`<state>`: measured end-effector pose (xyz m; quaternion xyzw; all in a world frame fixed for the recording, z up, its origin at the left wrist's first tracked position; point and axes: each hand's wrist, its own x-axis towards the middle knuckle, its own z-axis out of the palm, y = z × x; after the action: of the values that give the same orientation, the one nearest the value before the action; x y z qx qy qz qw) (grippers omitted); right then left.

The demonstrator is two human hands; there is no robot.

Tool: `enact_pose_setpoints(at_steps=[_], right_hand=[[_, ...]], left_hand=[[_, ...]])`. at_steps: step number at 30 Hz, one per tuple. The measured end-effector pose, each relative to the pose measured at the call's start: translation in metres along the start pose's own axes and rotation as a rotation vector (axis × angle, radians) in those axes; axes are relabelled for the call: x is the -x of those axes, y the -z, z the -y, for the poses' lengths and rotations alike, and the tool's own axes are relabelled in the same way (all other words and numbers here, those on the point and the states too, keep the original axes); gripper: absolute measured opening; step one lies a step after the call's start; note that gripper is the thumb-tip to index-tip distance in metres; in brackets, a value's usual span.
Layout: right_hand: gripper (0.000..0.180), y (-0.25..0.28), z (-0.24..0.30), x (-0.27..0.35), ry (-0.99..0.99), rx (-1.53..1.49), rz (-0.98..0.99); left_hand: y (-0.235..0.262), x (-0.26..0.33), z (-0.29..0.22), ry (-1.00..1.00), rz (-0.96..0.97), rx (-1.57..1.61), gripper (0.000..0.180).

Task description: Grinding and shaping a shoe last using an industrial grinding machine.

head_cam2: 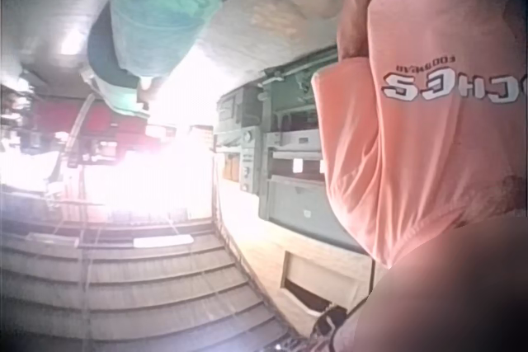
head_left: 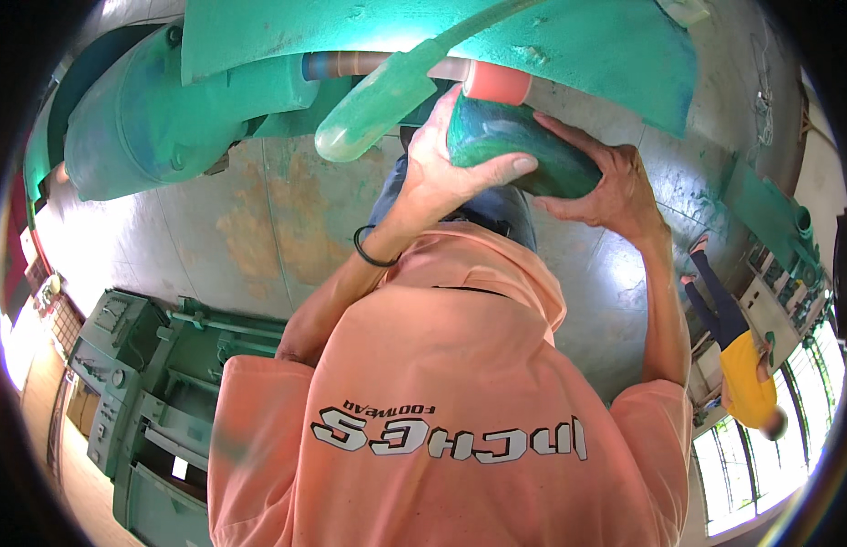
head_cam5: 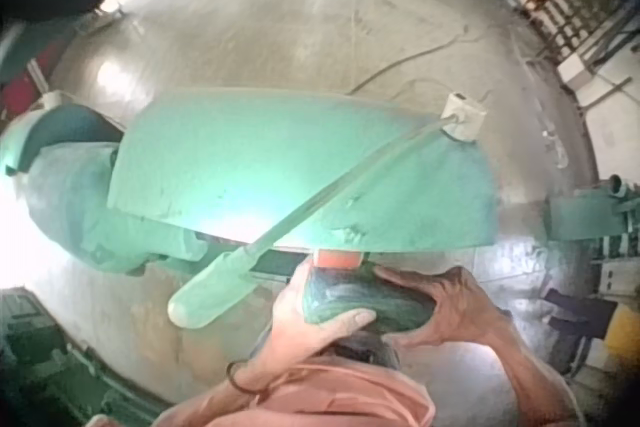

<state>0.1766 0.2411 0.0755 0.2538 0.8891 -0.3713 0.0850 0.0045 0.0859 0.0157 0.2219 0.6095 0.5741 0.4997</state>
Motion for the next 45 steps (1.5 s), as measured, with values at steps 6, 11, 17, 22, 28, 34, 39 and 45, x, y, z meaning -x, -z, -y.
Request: enact_pose_setpoints(at_steps=[6,11,17,22,28,34,39,45], right_hand=[[0.086,0.008,0.007,0.005,0.029,-0.038,-0.008],[0.084,0.015,0.011,0.002,0.104,0.019,-0.051],[0.082,0.017,0.012,-0.008,-0.212,0.062,0.146],[0.083,0.008,0.001,-0.009,-0.083,0.127,0.04],[0.085,0.012,0.005,-0.004,-0.072,0.138,0.068],[0.085,0.013,-0.007,0.068,-0.388,-0.559,-0.258],[0.091,-0.066,-0.026,0.098,-0.395,-1.952,-0.363],[0.077,-0.042,-0.01,0.05,-0.687,-1.918,-0.455]], left_hand=[[-0.002,0.007,-0.01,0.075,-0.007,0.069,0.102],[-0.003,0.01,-0.007,0.048,-0.017,0.107,0.1],[0.0,-0.002,0.008,-0.009,-0.051,0.049,0.089],[0.004,-0.004,0.011,-0.008,-0.033,0.047,0.087],[0.001,-0.001,0.001,0.033,-0.03,0.15,0.086],[0.009,0.016,0.003,0.079,-0.056,0.316,0.08],[0.014,0.01,0.017,0.003,0.018,0.357,0.071],[0.03,0.004,0.022,0.069,0.082,0.548,0.052]])
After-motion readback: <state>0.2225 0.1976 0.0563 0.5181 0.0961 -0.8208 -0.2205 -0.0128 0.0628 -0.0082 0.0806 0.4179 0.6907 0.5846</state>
